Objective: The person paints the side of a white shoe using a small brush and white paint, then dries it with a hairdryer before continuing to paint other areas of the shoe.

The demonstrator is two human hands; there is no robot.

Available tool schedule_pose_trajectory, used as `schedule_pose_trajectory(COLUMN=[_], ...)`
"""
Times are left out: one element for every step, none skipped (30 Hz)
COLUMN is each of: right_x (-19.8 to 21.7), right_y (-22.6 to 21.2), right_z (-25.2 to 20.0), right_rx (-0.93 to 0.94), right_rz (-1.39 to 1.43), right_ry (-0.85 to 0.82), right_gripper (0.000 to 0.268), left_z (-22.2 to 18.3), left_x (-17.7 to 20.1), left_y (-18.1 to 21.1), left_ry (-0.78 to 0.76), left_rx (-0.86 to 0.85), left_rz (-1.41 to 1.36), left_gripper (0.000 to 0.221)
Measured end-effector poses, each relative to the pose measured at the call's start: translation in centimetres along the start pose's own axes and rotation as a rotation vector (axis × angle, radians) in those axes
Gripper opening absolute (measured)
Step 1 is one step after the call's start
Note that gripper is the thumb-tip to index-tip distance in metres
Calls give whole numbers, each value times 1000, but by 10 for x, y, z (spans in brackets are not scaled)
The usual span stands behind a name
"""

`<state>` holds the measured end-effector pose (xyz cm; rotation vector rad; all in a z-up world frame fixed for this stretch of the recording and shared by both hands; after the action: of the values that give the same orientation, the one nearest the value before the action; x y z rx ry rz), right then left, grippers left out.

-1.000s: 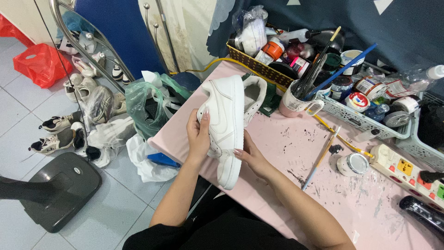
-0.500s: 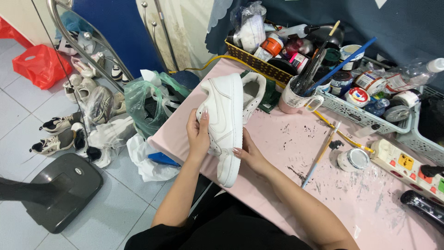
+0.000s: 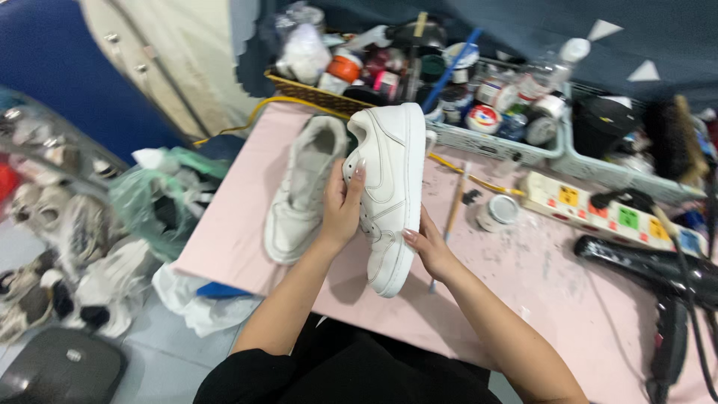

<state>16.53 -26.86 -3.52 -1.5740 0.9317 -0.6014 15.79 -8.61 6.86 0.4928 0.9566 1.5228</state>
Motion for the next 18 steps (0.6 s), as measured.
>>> schedule_pose_trajectory(right_x=[11,21,31,39,46,53,60,67,74,80,86,91,96,99,100,105,107,107], right_y=[0,0,1,0,-2,-4,-2,0,3,4,6,8,6,3,-1,6,12,17], right_z=[-7,-14,-22,-30,-38,-46,-52,-58,-64,-68,-72,-77,-81,-84,-88,-87,-84,-81], right_rx=[-8,-16,-23,-8,5,17,8,-1,-12,13,37,60,118,175,231,159,87,15], right_rz=[23,47,72,61,48,35,27,20,13,-9,-29,-50,-110,-171,-236,-98,39,176], right_ry=[30,59,87,110,130,151,175,199,221,229,234,239,247,253,256,248,236,223], right_gripper=[87,87,87,86,85,84,85,86,87,87,87,87,84,82,82,85,90,97], left_z=[0,1,0,0,1,2,2,1,1,0,-2,-5,-7,-8,-9,-12,-13,-14], left_x=[-14,-28,-42,-56,-69,-81,-92,-101,-110,-117,-122,-127,-131,-135,-138,-141,-142,-143], left_y=[-6,-12,-18,-19,-19,-19,-19,-20,-22,-27,-34,-40,-45,-49,-54,-59,-63,-66], left_ry=[-24,-49,-74,-102,-128,-153,-165,-177,-188,-199,-208,-218,-219,-219,-215,-230,-243,-255], left_rx=[19,38,58,45,32,20,18,16,15,26,40,53,54,55,54,77,98,120], left_rz=[-39,-78,-115,-144,-173,-203,-214,-225,-235,-229,-219,-209,-232,-254,-276,-279,-280,-282], left_gripper=[27,27,27,28,29,30,32,33,34,32,30,29,28,28,27,26,25,24])
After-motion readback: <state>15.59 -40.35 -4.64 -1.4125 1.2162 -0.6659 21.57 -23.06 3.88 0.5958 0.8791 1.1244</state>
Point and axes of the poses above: each hand's wrist, its own z-axis towards the middle knuckle, its own x-axis out of the back of the hand, y = z × x, the point moved 10 cm from there along z, towards the middle knuckle, and after that the axes turned 12 degrees about -x, right-handed, at the moved point
